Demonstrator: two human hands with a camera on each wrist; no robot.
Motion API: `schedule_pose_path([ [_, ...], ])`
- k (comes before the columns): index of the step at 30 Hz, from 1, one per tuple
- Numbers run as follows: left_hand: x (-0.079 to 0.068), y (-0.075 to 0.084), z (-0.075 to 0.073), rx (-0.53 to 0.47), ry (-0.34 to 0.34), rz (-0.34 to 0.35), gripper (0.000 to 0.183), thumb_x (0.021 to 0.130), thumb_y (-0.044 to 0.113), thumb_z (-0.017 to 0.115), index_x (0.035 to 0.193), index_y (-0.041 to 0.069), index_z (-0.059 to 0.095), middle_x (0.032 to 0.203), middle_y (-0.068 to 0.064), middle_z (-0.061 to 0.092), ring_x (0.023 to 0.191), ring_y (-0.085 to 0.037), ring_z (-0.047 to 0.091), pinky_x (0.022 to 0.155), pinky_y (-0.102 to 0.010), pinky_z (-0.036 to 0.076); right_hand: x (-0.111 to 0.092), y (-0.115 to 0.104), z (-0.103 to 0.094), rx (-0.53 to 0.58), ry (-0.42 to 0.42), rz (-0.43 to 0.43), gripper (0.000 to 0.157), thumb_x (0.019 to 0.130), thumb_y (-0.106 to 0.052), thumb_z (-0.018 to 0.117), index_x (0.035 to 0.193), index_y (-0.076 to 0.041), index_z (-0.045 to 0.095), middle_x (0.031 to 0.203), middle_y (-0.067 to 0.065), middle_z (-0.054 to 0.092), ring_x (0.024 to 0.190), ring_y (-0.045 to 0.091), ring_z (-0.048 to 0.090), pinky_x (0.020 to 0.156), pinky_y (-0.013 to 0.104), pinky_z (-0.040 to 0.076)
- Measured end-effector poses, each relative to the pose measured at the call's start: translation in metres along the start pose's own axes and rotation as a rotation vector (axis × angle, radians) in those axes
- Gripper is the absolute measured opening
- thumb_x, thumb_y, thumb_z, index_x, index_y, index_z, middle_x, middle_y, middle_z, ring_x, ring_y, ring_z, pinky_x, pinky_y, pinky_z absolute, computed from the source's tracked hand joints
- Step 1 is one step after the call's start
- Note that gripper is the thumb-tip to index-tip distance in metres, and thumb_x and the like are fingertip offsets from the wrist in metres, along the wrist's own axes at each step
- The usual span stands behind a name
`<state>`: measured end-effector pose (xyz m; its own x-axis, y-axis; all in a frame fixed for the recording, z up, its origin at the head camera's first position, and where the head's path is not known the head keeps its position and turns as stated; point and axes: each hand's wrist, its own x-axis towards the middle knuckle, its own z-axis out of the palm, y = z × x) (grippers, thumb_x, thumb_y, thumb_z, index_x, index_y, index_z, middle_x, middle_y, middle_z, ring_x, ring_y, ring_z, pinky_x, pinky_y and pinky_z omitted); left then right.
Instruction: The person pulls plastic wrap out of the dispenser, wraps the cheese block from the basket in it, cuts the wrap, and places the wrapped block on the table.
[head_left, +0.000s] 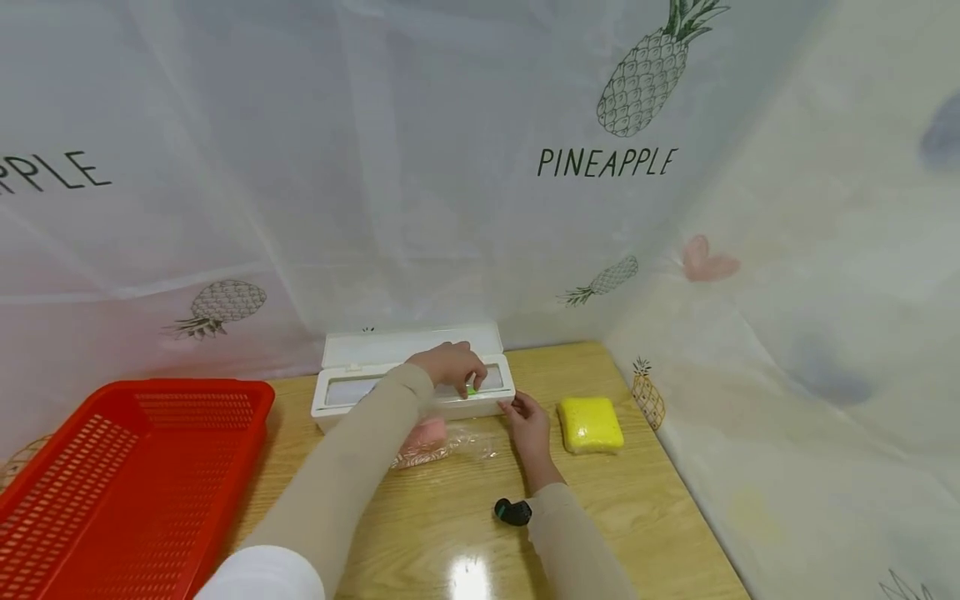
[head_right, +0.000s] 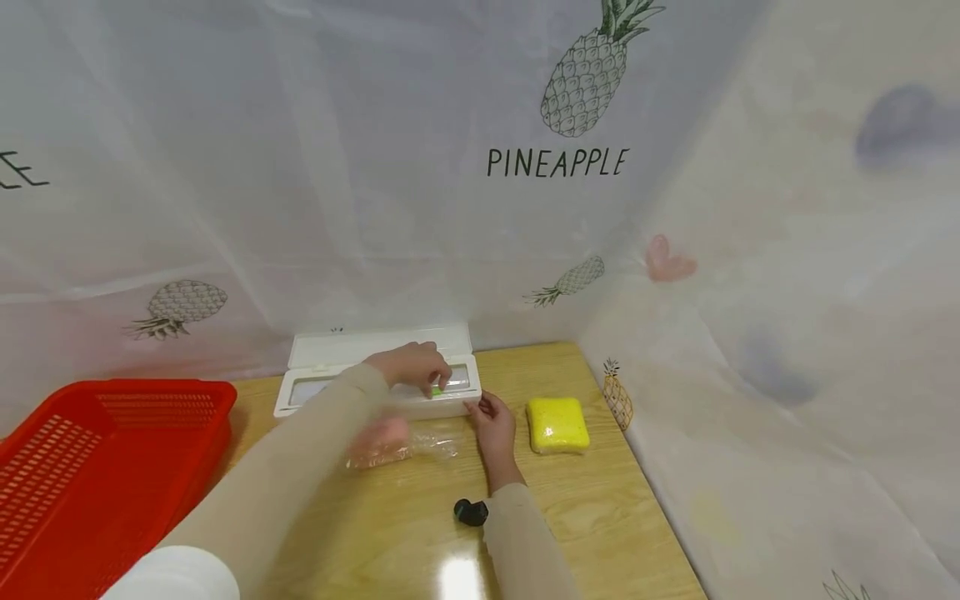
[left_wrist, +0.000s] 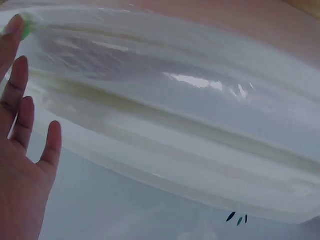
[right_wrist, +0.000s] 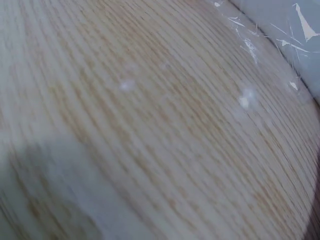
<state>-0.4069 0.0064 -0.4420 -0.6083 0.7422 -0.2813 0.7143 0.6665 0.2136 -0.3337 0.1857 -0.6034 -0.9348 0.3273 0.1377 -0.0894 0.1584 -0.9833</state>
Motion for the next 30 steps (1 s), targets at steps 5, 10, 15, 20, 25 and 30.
schedule_pose_path([
  [5,-0.001,-0.008,0.005,0.062,-0.008,0.054,0.015,0.081,0.028,0.078,0.090,0.024,0.067,0.083,0.006,0.052,0.082,-0.012,0.045,0.071,-0.028,0.042,-0.003,0.003,0.002,-0.011,0.002,-0.003,0.036,0.086,-0.020,0.076,0.114,0.001,0.069,0.099,0.012,0.070,0.086,0.017,0.064,0.068,0.019,0.051],
  [10,-0.016,-0.019,0.002,0.039,-0.045,0.024,0.016,0.080,0.026,0.080,0.089,0.021,0.068,0.084,0.005,0.051,0.081,-0.012,0.046,0.070,-0.028,0.042,-0.005,0.001,0.003,-0.016,-0.011,0.014,0.036,0.086,-0.021,0.076,0.115,-0.001,0.069,0.099,0.011,0.070,0.087,0.018,0.064,0.068,0.019,0.051],
  [15,-0.033,-0.030,0.002,0.005,-0.033,0.035,0.015,0.080,0.024,0.080,0.088,0.020,0.067,0.082,0.005,0.051,0.081,-0.014,0.044,0.071,-0.030,0.042,-0.003,-0.001,0.002,-0.009,-0.009,0.005,0.035,0.086,-0.019,0.075,0.114,0.000,0.069,0.098,0.011,0.069,0.087,0.017,0.064,0.069,0.020,0.051],
  [20,-0.046,-0.041,0.004,-0.011,-0.030,0.021,0.015,0.080,0.021,0.081,0.085,0.019,0.067,0.082,0.003,0.051,0.081,-0.014,0.045,0.071,-0.031,0.042,-0.002,0.000,0.001,-0.030,-0.002,0.005,0.037,0.086,-0.020,0.075,0.114,0.002,0.069,0.097,0.012,0.069,0.085,0.016,0.063,0.069,0.019,0.050],
  [25,-0.054,-0.050,0.010,-0.003,-0.026,0.010,0.015,0.080,0.020,0.080,0.086,0.022,0.066,0.082,0.005,0.051,0.081,-0.014,0.044,0.072,-0.031,0.042,-0.002,0.002,-0.001,-0.046,0.015,-0.010,0.037,0.086,-0.020,0.075,0.114,0.004,0.068,0.096,0.012,0.069,0.083,0.014,0.062,0.067,0.018,0.049],
  [30,-0.061,-0.052,0.012,0.010,-0.020,0.019,0.015,0.081,0.017,0.080,0.085,0.021,0.066,0.081,0.004,0.051,0.080,-0.014,0.045,0.073,-0.033,0.042,-0.003,0.001,0.000,-0.042,0.011,-0.011,0.035,0.086,-0.019,0.075,0.114,0.002,0.069,0.098,0.013,0.069,0.084,0.014,0.062,0.069,0.018,0.049],
])
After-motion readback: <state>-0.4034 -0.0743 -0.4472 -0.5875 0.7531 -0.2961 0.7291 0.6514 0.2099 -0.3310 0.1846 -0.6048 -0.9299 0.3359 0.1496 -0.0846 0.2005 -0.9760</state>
